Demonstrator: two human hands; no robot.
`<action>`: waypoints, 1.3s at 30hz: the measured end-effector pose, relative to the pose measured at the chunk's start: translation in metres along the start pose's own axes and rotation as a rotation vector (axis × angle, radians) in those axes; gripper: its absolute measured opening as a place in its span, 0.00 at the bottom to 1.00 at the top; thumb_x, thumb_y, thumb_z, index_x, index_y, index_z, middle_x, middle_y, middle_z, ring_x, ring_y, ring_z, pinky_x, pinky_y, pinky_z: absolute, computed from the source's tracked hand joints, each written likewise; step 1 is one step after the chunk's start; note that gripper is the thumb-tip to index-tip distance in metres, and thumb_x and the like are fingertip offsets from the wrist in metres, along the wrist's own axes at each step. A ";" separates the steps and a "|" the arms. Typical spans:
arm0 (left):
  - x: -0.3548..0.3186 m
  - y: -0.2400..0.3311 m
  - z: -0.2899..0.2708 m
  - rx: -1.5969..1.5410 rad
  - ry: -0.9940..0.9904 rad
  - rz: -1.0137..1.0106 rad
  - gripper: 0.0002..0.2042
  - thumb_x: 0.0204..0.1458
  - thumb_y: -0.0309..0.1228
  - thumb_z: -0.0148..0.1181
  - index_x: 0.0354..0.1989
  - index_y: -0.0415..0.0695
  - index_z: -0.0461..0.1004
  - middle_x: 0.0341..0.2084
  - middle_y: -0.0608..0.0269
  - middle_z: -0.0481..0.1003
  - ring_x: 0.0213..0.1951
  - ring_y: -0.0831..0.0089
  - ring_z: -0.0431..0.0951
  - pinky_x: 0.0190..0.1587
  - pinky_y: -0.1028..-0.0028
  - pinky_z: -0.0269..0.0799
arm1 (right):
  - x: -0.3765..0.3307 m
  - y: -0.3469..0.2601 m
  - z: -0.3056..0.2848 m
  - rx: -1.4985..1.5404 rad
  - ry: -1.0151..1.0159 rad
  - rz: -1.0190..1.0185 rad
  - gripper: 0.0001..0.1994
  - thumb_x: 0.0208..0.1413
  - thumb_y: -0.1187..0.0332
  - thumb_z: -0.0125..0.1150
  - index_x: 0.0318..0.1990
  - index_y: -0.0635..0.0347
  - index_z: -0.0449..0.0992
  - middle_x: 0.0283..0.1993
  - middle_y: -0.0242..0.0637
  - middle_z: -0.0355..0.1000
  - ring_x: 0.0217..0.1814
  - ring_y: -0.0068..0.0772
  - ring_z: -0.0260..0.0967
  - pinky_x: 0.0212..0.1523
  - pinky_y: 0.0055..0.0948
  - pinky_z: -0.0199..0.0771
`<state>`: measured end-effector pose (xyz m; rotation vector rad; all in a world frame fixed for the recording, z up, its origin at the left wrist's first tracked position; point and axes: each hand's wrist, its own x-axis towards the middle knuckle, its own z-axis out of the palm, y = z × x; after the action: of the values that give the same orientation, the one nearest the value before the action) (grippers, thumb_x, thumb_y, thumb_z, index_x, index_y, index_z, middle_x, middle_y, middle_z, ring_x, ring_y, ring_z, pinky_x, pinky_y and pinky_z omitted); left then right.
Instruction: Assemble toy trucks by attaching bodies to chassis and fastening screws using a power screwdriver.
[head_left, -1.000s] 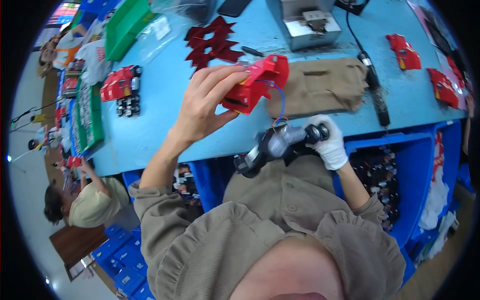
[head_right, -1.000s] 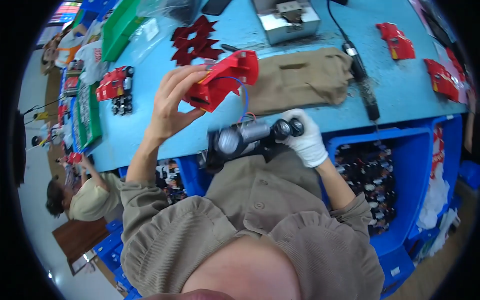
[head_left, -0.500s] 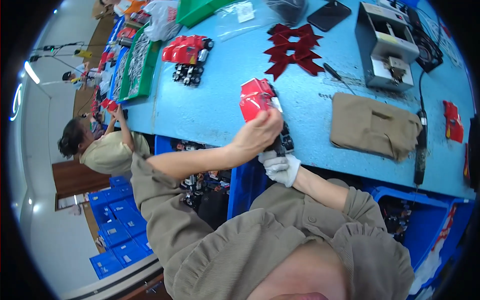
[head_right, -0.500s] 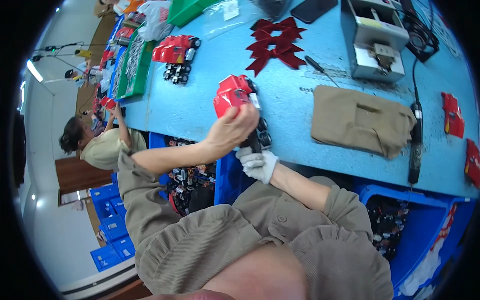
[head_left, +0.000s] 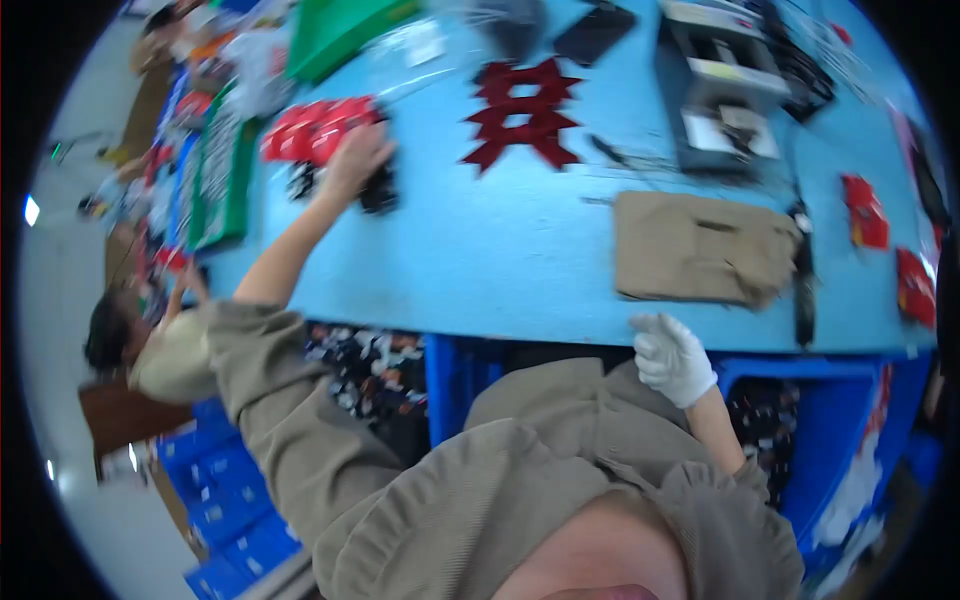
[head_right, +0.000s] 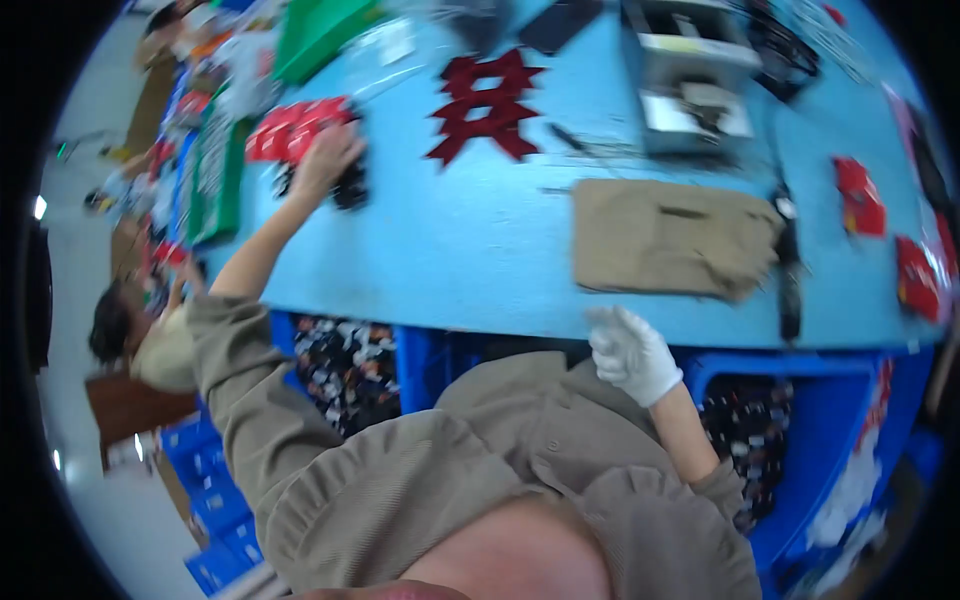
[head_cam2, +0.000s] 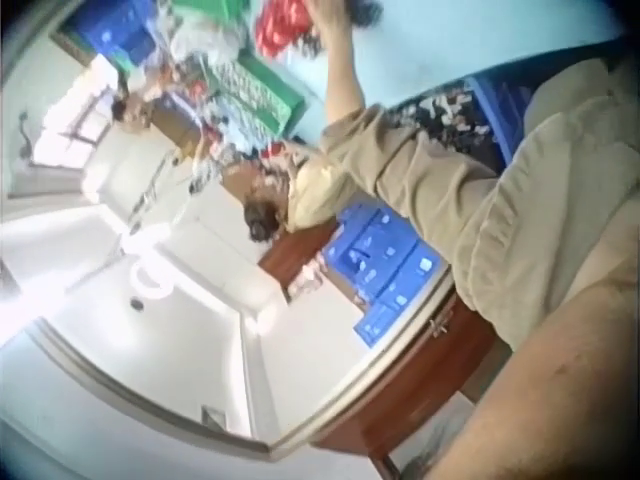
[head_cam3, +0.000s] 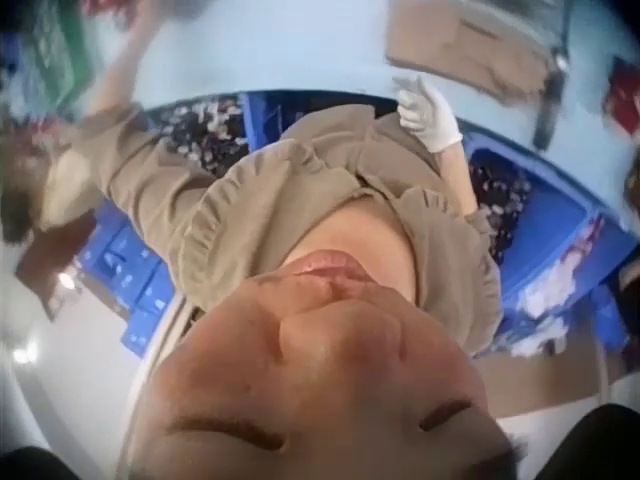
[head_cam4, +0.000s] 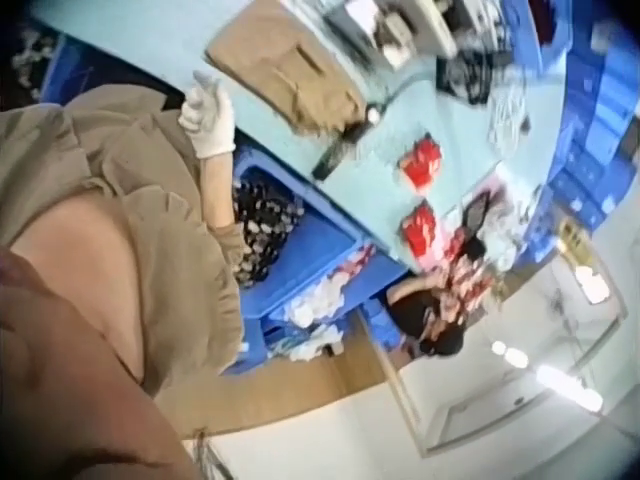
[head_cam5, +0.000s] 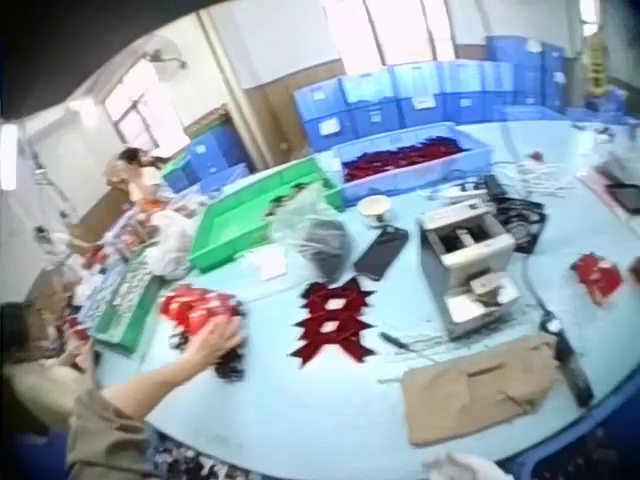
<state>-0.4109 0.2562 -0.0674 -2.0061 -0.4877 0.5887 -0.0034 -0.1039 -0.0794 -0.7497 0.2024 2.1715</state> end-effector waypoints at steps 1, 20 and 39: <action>-0.017 0.001 0.028 -0.130 0.097 -0.033 0.25 0.49 0.32 0.45 0.59 0.54 0.54 0.60 0.56 0.55 0.59 0.60 0.57 0.61 0.64 0.50 | -0.013 -0.010 -0.004 0.011 0.026 -0.080 0.23 0.57 0.49 0.47 0.51 0.58 0.65 0.25 0.25 0.56 0.18 0.19 0.49 0.16 0.18 0.48; 0.079 0.027 -0.207 -1.140 0.541 -0.185 0.35 0.39 0.19 0.63 0.59 0.46 0.58 0.59 0.50 0.55 0.60 0.54 0.56 0.58 0.61 0.56 | -0.144 -0.313 -0.178 -0.355 1.091 -1.402 0.30 0.43 0.51 0.66 0.48 0.65 0.70 0.40 0.38 0.72 0.41 0.32 0.71 0.41 0.27 0.71; 0.196 0.093 -0.409 -1.398 0.478 0.142 0.40 0.36 0.27 0.66 0.61 0.41 0.52 0.45 0.47 0.69 0.47 0.57 0.72 0.47 0.63 0.68 | -0.292 0.156 -0.343 -0.165 2.650 0.005 0.40 0.31 0.49 0.69 0.53 0.62 0.65 0.49 0.51 0.67 0.51 0.48 0.67 0.50 0.41 0.67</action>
<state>-0.0043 0.0413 -0.0139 -3.3760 -0.4977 -0.3381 0.1774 -0.5268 -0.2058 -2.9198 1.1336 -0.2360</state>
